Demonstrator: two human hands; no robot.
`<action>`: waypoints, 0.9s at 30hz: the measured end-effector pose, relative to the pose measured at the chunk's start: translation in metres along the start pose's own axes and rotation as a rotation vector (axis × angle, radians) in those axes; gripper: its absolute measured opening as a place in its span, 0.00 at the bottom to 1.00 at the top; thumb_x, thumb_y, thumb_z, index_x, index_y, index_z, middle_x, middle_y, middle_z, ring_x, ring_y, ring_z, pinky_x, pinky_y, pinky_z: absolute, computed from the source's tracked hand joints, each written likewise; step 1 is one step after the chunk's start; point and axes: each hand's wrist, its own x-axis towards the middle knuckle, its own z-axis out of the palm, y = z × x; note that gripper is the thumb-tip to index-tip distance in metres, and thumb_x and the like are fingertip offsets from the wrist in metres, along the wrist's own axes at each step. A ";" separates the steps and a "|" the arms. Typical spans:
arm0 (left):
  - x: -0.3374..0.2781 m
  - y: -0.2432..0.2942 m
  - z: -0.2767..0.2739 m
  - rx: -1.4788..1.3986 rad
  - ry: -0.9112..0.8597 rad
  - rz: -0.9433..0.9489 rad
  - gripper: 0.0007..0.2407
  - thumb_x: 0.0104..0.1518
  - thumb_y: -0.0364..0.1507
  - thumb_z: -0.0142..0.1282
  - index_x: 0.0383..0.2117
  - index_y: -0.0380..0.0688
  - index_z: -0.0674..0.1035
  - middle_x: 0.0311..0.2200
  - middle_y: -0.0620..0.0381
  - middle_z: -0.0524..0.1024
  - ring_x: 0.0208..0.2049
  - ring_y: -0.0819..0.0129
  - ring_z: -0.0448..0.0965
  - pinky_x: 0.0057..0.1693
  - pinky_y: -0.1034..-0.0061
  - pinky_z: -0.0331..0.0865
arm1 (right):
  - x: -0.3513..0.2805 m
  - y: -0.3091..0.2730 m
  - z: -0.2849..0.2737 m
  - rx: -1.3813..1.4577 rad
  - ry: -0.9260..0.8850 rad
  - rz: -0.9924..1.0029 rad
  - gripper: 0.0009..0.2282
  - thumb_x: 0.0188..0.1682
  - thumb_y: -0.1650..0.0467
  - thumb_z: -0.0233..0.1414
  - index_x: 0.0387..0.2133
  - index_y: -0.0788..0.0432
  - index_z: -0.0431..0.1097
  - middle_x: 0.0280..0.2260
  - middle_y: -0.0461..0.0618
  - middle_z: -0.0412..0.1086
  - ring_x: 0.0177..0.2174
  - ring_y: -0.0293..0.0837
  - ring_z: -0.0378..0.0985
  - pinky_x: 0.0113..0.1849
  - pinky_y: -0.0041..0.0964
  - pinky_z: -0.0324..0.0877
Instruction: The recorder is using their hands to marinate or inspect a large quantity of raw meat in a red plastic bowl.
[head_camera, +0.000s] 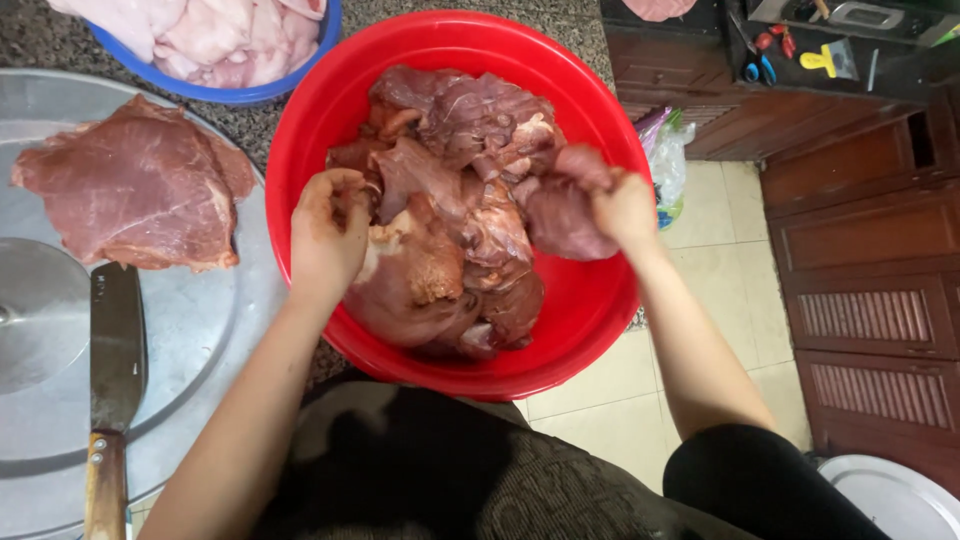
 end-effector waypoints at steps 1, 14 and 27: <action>0.000 -0.001 0.000 0.001 -0.002 -0.003 0.07 0.61 0.20 0.56 0.44 0.36 0.78 0.40 0.49 0.79 0.39 0.65 0.80 0.44 0.75 0.74 | -0.001 -0.023 -0.024 0.000 -0.003 0.002 0.11 0.51 0.66 0.56 0.37 0.63 0.77 0.33 0.67 0.77 0.38 0.61 0.82 0.42 0.54 0.75; 0.002 0.005 -0.002 0.004 -0.017 -0.008 0.06 0.63 0.20 0.57 0.43 0.36 0.78 0.37 0.50 0.78 0.36 0.67 0.78 0.42 0.74 0.73 | 0.065 -0.148 -0.125 0.330 -0.001 -0.516 0.08 0.54 0.76 0.61 0.46 0.63 0.78 0.41 0.50 0.80 0.42 0.38 0.82 0.46 0.34 0.76; 0.001 0.002 0.000 -0.022 0.001 0.003 0.08 0.60 0.18 0.55 0.44 0.35 0.78 0.40 0.49 0.79 0.39 0.63 0.80 0.45 0.72 0.74 | 0.032 0.030 0.078 -0.243 -0.460 -0.352 0.40 0.30 0.58 0.70 0.56 0.67 0.65 0.42 0.63 0.75 0.42 0.62 0.77 0.43 0.54 0.71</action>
